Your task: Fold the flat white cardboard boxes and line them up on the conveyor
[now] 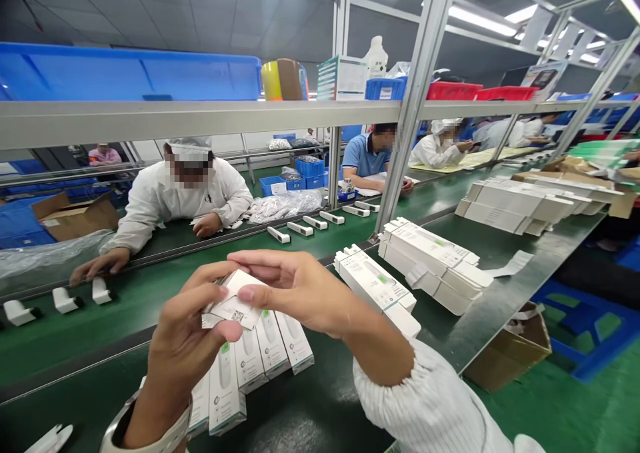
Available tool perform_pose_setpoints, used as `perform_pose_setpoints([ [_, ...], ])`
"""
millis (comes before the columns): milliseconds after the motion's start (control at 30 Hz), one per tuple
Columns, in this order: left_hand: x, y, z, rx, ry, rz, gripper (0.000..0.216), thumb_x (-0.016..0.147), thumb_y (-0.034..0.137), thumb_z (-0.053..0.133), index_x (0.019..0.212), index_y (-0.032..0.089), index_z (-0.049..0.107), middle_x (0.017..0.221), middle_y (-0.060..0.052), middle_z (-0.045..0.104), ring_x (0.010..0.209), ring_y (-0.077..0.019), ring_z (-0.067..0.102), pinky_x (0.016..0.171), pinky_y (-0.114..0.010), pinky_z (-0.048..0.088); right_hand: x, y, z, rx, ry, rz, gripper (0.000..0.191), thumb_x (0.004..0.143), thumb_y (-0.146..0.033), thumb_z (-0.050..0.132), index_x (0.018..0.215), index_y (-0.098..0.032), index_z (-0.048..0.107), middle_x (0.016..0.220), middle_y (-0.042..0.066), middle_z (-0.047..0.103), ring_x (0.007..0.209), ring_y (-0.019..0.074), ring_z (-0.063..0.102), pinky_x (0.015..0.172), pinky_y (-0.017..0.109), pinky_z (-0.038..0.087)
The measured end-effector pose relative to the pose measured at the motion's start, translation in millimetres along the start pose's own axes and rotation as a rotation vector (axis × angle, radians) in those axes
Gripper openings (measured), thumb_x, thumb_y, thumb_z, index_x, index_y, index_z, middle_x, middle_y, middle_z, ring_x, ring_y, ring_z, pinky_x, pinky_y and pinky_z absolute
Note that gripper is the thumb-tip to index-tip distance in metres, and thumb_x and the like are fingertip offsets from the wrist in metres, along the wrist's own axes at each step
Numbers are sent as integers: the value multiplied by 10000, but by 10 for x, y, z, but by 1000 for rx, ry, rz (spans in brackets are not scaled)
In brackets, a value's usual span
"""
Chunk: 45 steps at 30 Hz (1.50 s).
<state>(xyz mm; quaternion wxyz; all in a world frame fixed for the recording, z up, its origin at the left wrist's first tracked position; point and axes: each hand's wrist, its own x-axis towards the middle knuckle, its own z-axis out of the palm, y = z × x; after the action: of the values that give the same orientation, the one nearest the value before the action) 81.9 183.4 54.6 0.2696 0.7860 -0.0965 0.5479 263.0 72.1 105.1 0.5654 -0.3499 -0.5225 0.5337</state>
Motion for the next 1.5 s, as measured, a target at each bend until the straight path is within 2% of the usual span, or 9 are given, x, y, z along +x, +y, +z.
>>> perform_pose_setpoints([
  [167,-10,13,-27,-17,-14,-33,575,906,381,905,1380,291,591,1276,-75,748,1162,-191,747,962,-300,605,-59,-79,-48,-146,24,76,726,884,-365,965,1537,-204,694,1456,96,793,1305,316,765,1075,416,623],
  [300,-5,34,-30,60,-16,-39,500,897,355,921,1300,252,643,1280,-82,745,1205,-189,731,984,-272,589,-86,22,69,-254,125,-30,652,946,-404,900,1534,-209,699,1517,77,754,1412,366,706,1140,448,596],
  [433,11,37,-24,113,-18,-11,531,881,372,925,1323,252,656,1313,-96,742,1228,-215,719,1004,-314,589,-115,87,165,-407,236,-85,535,1040,-415,779,1539,-238,699,1463,59,788,1358,371,747,1145,492,601],
  [600,11,21,-32,60,-3,-7,500,915,408,894,1319,257,641,1301,-104,755,1176,-217,733,958,-331,606,-128,9,139,-521,162,-133,510,1097,-416,673,1544,-170,685,1567,61,710,1442,331,698,1186,429,589],
  [800,-5,68,24,3,167,-112,386,1076,535,680,1355,272,633,1337,-100,749,1150,-231,749,893,-333,611,-194,-3,159,-515,162,-203,485,1138,-429,624,1594,-268,656,1545,28,742,1411,294,711,1186,425,579],
  [1067,-53,70,113,141,355,-146,346,1162,495,504,1215,240,731,1150,-59,724,1105,-217,680,926,-327,533,-214,85,186,-551,136,-246,663,977,-359,890,1570,-269,606,1500,81,699,1307,248,714,1044,347,633],
  [1267,-89,56,169,53,226,-282,759,931,831,652,1446,275,653,1281,-86,728,1071,-250,742,867,-331,614,-171,129,142,-745,267,-514,498,965,-269,907,1415,-283,693,1293,52,738,1212,238,680,1038,368,572],
  [1367,-66,31,127,21,172,-303,768,832,734,848,1444,328,623,1317,-70,696,1104,-231,722,858,-292,609,-187,146,113,-810,271,-529,521,981,-246,885,1447,-283,654,1319,68,737,1200,243,693,1047,380,579],
  [1500,6,73,-20,98,60,-221,638,855,649,869,1375,336,670,1237,-54,692,1034,-194,702,758,-222,573,-219,58,27,-852,106,-473,521,1034,-257,816,1489,-278,562,1500,112,690,1374,244,688,1171,388,567],
])
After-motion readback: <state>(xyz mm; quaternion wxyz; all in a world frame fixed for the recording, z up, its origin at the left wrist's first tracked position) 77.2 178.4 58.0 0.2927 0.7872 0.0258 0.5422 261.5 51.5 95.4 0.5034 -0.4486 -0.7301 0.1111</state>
